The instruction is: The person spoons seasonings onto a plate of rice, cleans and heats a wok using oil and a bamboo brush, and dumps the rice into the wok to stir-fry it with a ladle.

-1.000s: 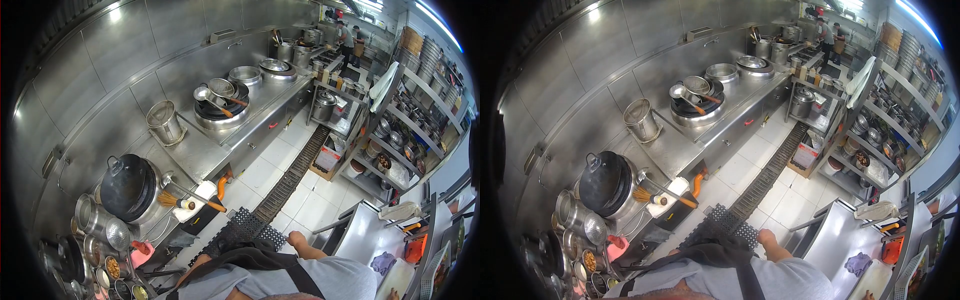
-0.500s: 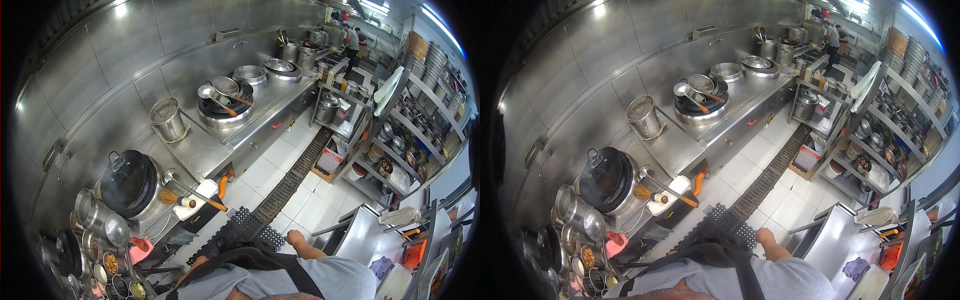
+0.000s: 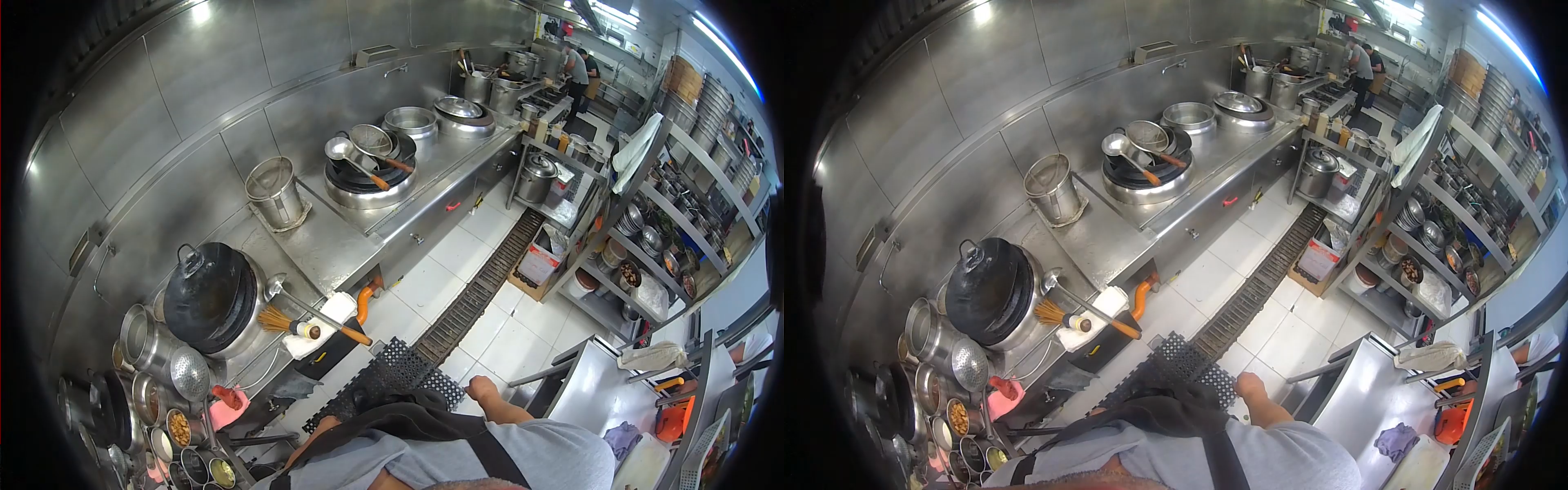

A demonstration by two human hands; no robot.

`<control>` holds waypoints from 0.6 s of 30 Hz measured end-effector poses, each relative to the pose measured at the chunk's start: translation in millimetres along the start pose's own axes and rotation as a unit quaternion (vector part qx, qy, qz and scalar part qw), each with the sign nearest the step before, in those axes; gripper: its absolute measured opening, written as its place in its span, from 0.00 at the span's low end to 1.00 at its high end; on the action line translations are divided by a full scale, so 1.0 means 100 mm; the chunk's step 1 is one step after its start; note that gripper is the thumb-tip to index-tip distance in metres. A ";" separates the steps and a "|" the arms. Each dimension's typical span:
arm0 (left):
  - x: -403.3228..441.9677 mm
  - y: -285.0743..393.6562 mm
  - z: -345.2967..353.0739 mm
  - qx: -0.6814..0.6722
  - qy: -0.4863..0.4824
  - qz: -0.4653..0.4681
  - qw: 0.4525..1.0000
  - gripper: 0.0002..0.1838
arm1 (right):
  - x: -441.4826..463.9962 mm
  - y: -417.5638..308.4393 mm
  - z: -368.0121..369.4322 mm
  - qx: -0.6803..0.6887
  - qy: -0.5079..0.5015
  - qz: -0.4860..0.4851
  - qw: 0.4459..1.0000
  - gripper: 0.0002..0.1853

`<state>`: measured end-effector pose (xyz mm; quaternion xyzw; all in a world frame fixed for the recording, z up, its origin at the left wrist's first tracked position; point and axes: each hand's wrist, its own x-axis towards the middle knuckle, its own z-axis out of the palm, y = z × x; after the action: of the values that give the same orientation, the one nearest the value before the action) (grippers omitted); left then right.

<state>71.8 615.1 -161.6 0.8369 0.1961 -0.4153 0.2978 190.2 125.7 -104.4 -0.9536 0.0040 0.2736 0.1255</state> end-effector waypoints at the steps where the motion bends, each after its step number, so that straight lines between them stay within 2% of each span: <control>1: 0.00 -0.01 0.00 -0.001 0.000 -0.001 1.000 0.11 | -0.02 -0.03 -0.03 0.003 -0.003 0.007 1.000 0.18; 6: 0.01 -0.03 0.00 0.000 -0.002 -0.002 1.000 0.11 | 0.01 -0.05 -0.01 0.004 -0.026 0.023 0.999 0.17; 18: 0.00 -0.13 0.03 -0.002 -0.002 -0.006 1.000 0.11 | 0.03 -0.10 0.02 0.008 0.002 0.002 1.000 0.16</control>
<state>62.5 622.6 -166.9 0.8343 0.2007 -0.4186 0.2972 191.9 135.9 -105.3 -0.9532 0.0083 0.2717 0.1326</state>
